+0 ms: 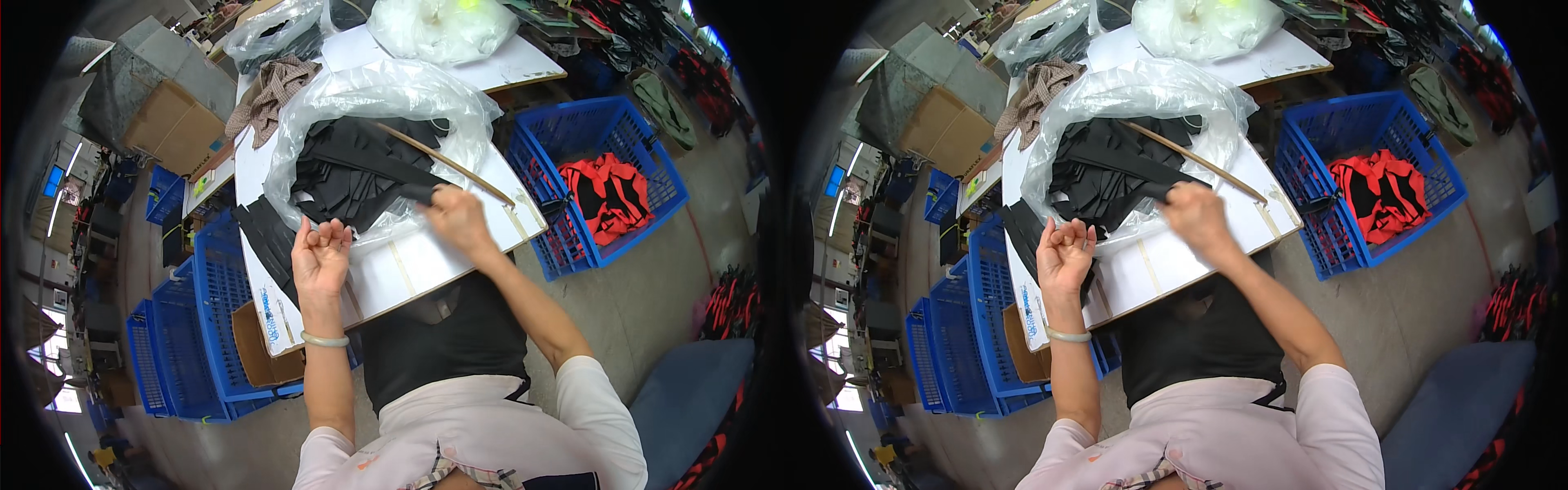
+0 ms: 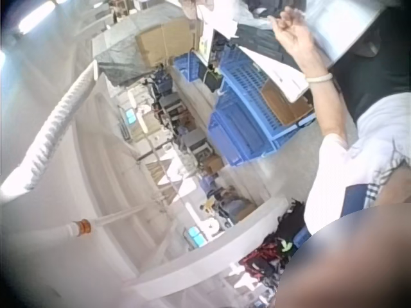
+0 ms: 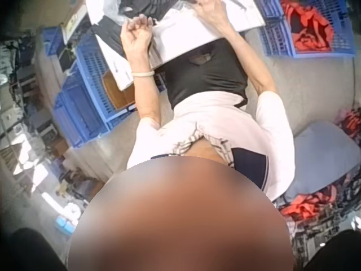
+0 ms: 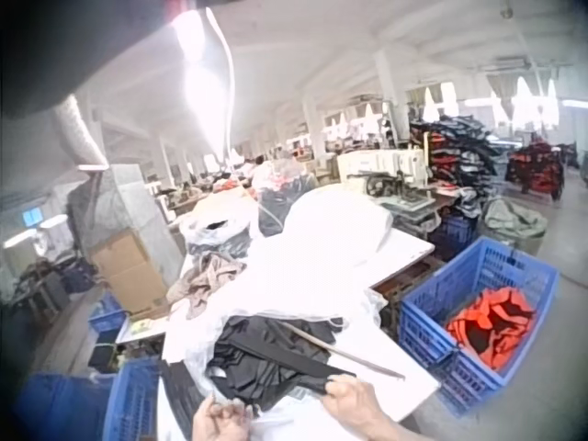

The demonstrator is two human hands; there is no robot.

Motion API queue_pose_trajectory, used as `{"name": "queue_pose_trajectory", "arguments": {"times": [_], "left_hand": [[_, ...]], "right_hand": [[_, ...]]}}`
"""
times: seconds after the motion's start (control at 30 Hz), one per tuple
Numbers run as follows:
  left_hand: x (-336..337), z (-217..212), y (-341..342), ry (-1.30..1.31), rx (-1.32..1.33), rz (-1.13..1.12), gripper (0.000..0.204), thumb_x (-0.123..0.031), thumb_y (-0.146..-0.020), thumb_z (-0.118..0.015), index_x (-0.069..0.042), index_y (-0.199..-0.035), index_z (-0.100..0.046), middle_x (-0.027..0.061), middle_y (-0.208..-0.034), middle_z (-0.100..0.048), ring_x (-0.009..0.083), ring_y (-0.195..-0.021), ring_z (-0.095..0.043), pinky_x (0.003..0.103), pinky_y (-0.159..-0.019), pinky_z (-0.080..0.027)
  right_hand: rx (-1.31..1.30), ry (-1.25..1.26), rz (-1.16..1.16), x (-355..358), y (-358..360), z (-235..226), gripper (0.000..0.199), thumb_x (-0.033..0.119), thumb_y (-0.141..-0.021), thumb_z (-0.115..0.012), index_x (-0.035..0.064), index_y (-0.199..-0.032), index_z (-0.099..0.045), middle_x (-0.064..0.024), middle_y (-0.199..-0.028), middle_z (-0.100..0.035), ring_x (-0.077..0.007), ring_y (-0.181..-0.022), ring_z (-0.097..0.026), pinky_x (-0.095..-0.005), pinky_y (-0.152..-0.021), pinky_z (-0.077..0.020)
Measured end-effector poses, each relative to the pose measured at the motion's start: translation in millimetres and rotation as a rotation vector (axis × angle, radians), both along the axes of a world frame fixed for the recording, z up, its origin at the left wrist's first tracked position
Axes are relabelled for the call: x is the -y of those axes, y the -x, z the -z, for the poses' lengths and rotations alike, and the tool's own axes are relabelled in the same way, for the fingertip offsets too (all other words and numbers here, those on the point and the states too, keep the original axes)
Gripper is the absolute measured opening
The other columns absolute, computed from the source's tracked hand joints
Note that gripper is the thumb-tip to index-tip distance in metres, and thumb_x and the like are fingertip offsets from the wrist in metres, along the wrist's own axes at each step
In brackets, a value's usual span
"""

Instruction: Preparing and folding black fabric straps at an industrial workbench.

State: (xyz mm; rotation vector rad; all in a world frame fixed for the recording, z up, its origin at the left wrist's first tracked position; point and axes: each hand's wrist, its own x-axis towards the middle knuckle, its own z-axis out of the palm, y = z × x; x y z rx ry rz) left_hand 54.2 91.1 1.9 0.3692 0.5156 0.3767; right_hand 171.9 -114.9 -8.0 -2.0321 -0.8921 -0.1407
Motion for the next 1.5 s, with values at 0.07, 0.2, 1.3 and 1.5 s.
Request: {"name": "queue_pose_trajectory", "arguments": {"times": [0.07,0.2,1.3,1.5], "left_hand": [[21.4,-11.7,-11.9,-0.044,-0.029,-0.016,0.038,-0.043,-0.084,-0.062,-0.009,-0.068,-0.057,0.0104,-0.089,-0.065,0.0264,-0.100,-0.059,0.040,-0.093,-0.039],[68.4,-7.5,-34.8,-0.161,0.000,0.154,0.046,-0.036,-0.083,-0.065,0.001,-0.107,-0.050,0.0118,-0.086,-0.062,0.0290,-0.094,-0.058,0.041,-0.096,-0.040],[-41.7,-12.0,10.6,0.356,0.204,-0.288,0.031,-0.024,-0.084,-0.066,-0.006,-0.067,-0.047,0.0061,-0.065,-0.050,0.0173,-0.063,-0.056,0.043,-0.082,-0.051],[-14.2,-18.5,19.3,0.308,0.222,-0.183,0.033,-0.028,-0.085,-0.064,-0.007,-0.067,-0.047,0.0062,-0.067,-0.051,0.0168,-0.066,-0.055,0.043,-0.085,-0.050]], "right_hand": [[-0.026,-0.099,-0.004,3.2,-12.2,7.5,0.020,0.020,-0.078,-0.066,0.0001,-0.076,-0.063,-0.0164,-0.070,-0.059,-0.0318,-0.062,-0.059,-0.0385,-0.056,-0.0449],[0.077,-0.048,-0.069,-15.1,30.8,9.5,0.009,0.010,-0.078,-0.062,0.0041,-0.084,-0.064,-0.0146,-0.073,-0.060,-0.0327,-0.063,-0.059,-0.0397,-0.053,-0.0451],[-1.451,-0.137,-0.427,110.7,119.7,24.4,0.062,0.050,-0.096,-0.029,-0.0014,-0.081,-0.060,-0.0096,-0.061,-0.061,-0.0068,-0.041,-0.043,-0.0181,-0.038,-0.0318],[-1.253,-0.150,0.023,97.5,132.5,35.4,0.060,0.051,-0.093,-0.039,0.0005,-0.067,-0.058,-0.0061,-0.054,-0.056,-0.0072,-0.042,-0.043,-0.0216,-0.039,-0.0303]]}}
